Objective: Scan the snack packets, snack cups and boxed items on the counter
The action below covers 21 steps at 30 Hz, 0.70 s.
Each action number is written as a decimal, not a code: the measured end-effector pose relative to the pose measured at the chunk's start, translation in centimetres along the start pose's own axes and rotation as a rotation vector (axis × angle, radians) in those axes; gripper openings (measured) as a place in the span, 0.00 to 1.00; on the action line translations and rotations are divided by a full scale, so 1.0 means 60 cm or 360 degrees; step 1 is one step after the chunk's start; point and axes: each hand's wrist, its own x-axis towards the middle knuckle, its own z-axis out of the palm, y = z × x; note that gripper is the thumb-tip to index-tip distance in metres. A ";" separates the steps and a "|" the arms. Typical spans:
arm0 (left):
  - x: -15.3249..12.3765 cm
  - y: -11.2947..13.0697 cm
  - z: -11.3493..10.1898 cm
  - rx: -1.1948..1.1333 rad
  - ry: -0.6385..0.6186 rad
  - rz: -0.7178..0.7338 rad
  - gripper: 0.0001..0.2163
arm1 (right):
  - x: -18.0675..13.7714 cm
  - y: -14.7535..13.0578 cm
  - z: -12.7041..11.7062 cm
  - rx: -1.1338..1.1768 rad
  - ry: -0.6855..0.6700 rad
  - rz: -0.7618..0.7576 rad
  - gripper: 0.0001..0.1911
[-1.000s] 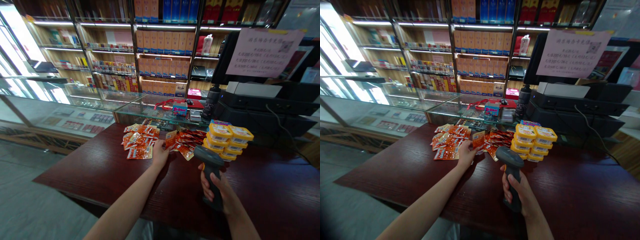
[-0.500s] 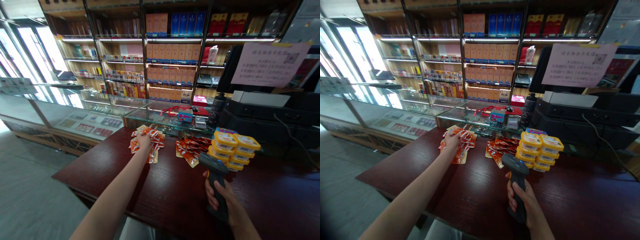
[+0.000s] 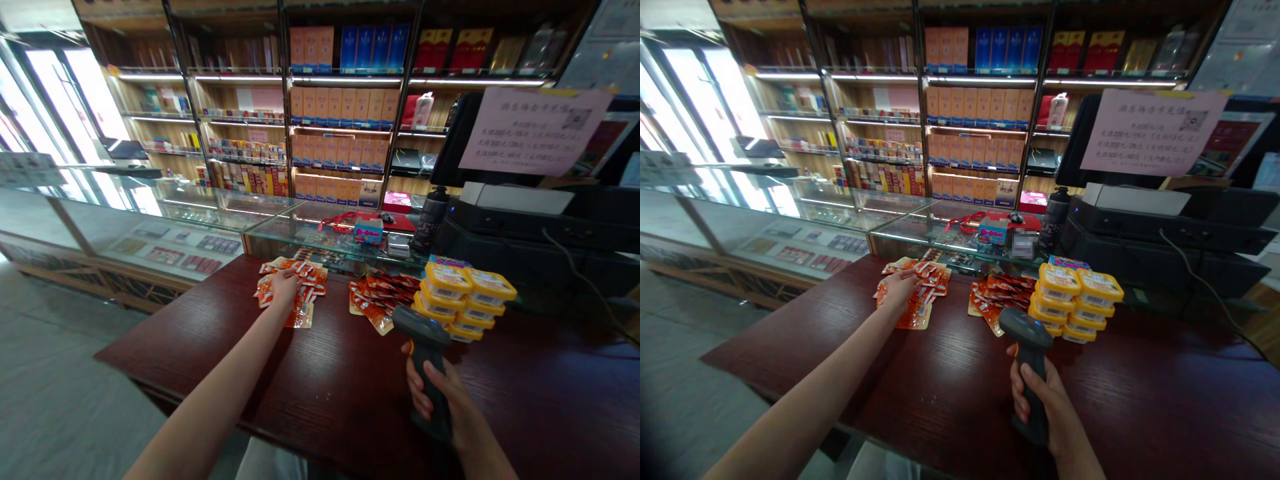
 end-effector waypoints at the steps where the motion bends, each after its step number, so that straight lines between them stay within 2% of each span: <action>1: -0.007 -0.001 0.004 0.0068 -0.0029 0.0064 0.11 | 0.000 -0.001 0.001 -0.0007 0.0018 0.0003 0.17; 4: -0.028 -0.009 0.027 0.0313 -0.0176 0.0326 0.07 | 0.001 -0.004 0.002 -0.0012 0.0061 0.0010 0.18; 7: -0.052 -0.023 0.060 0.0463 -0.0415 0.0563 0.05 | 0.004 -0.005 0.002 -0.0015 0.0111 -0.0002 0.19; 11: -0.077 -0.041 0.114 0.0562 -0.0708 0.0697 0.05 | 0.005 -0.004 0.002 -0.0002 0.0145 -0.0027 0.19; 15: -0.080 -0.037 0.170 0.0828 -0.0754 0.0799 0.06 | 0.006 -0.005 0.005 0.0005 0.0114 -0.0048 0.17; 21: -0.064 -0.004 0.251 0.1305 -0.0752 0.1163 0.10 | 0.008 -0.006 0.009 0.0061 0.0099 0.0008 0.19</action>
